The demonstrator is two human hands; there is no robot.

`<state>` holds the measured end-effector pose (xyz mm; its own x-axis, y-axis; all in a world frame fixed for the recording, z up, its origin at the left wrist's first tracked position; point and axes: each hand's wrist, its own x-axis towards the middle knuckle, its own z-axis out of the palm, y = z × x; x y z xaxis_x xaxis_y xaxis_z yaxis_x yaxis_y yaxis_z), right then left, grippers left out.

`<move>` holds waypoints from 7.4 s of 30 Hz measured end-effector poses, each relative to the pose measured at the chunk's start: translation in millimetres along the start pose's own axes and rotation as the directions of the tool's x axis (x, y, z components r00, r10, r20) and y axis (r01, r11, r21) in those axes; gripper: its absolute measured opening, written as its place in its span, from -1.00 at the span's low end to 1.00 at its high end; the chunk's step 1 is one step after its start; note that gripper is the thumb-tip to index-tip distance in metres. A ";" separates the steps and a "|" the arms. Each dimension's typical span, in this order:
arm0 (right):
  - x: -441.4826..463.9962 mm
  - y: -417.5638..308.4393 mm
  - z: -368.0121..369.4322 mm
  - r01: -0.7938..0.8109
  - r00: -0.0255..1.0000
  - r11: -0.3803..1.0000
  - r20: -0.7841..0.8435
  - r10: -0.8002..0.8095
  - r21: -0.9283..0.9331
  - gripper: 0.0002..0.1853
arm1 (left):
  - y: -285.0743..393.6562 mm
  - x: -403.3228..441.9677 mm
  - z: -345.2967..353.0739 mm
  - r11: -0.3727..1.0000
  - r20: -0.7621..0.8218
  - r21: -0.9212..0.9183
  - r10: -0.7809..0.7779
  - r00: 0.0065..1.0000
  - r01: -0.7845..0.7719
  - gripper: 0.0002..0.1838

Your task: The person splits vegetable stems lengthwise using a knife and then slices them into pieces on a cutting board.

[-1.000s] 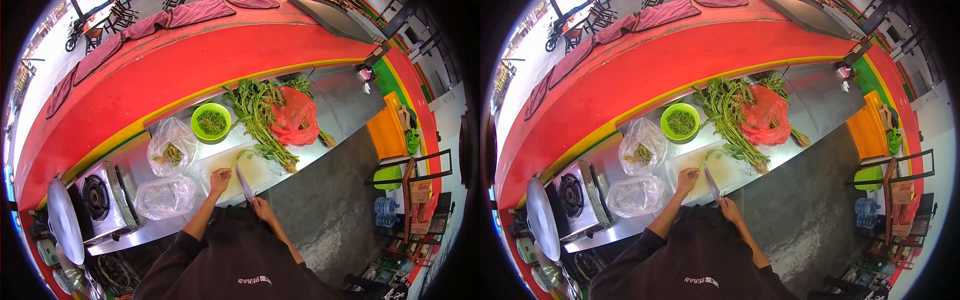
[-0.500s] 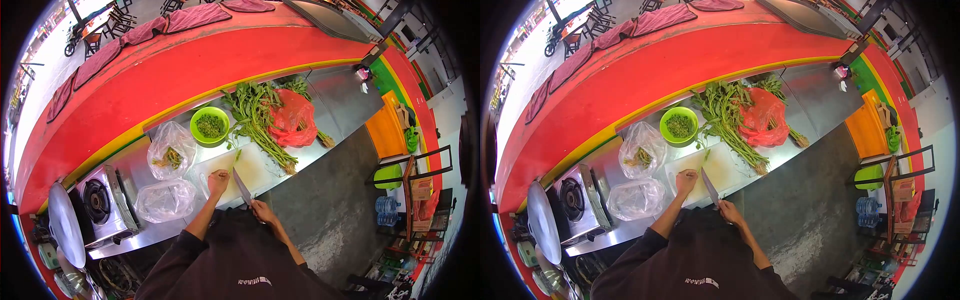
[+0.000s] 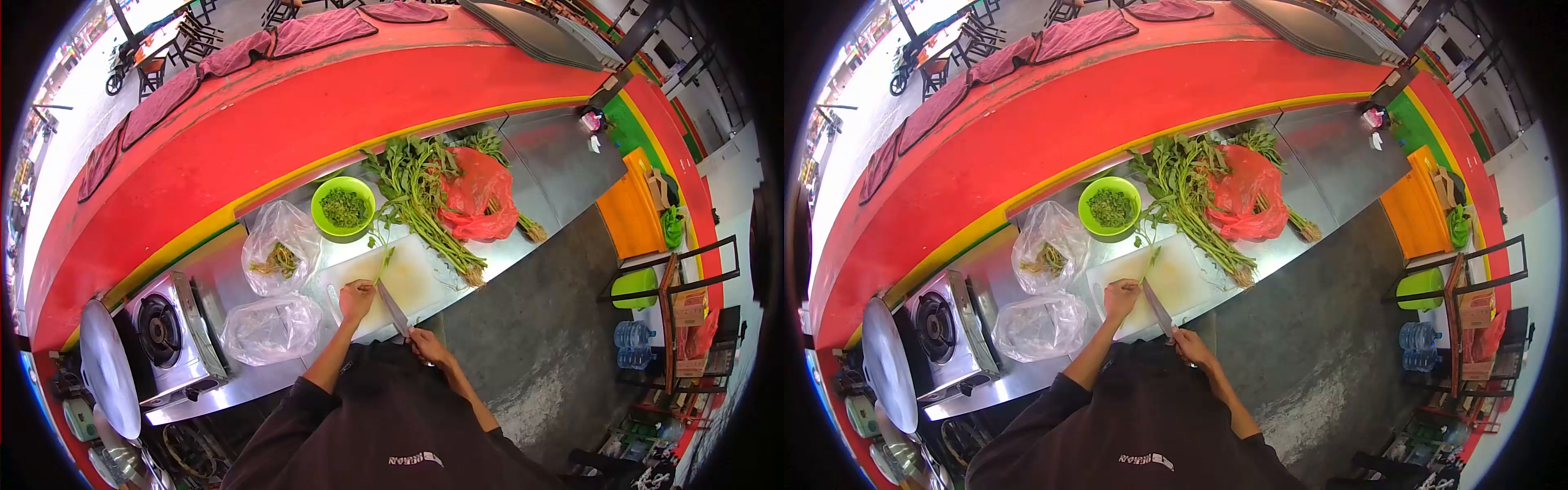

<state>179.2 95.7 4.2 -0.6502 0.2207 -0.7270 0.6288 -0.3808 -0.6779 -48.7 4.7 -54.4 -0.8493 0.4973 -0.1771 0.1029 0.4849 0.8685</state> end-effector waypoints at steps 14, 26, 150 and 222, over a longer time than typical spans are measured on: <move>11.7 15.6 11.2 0.074 0.910 0.770 -0.273 -0.313 -0.634 -0.50 | -19.6 8.4 -2.8 0.993 0.075 -0.108 0.063 0.995 -0.055 -0.77; 4.4 -3.1 -2.7 0.040 0.996 0.989 -0.068 -0.050 -0.139 -0.50 | -6.7 3.6 -7.1 0.999 0.030 -0.050 -0.001 1.000 0.003 -0.77; 13.2 -0.6 4.4 0.238 0.906 0.971 -0.367 -0.211 0.030 -0.57 | 53.8 -43.3 -41.1 0.829 0.197 -0.558 0.091 0.976 0.036 -0.70; -1.5 27.4 -11.8 0.023 0.987 0.980 -0.152 -0.054 -0.199 -0.53 | -20.1 -39.7 12.0 0.932 0.311 -0.335 -0.029 0.950 0.138 -0.80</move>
<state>202.4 95.5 -14.6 -0.6108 0.3751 -0.6973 0.6860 -0.1891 -0.7026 -10.8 -16.2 -70.4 -0.6489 0.6822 -0.3370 -0.1945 0.2795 0.9403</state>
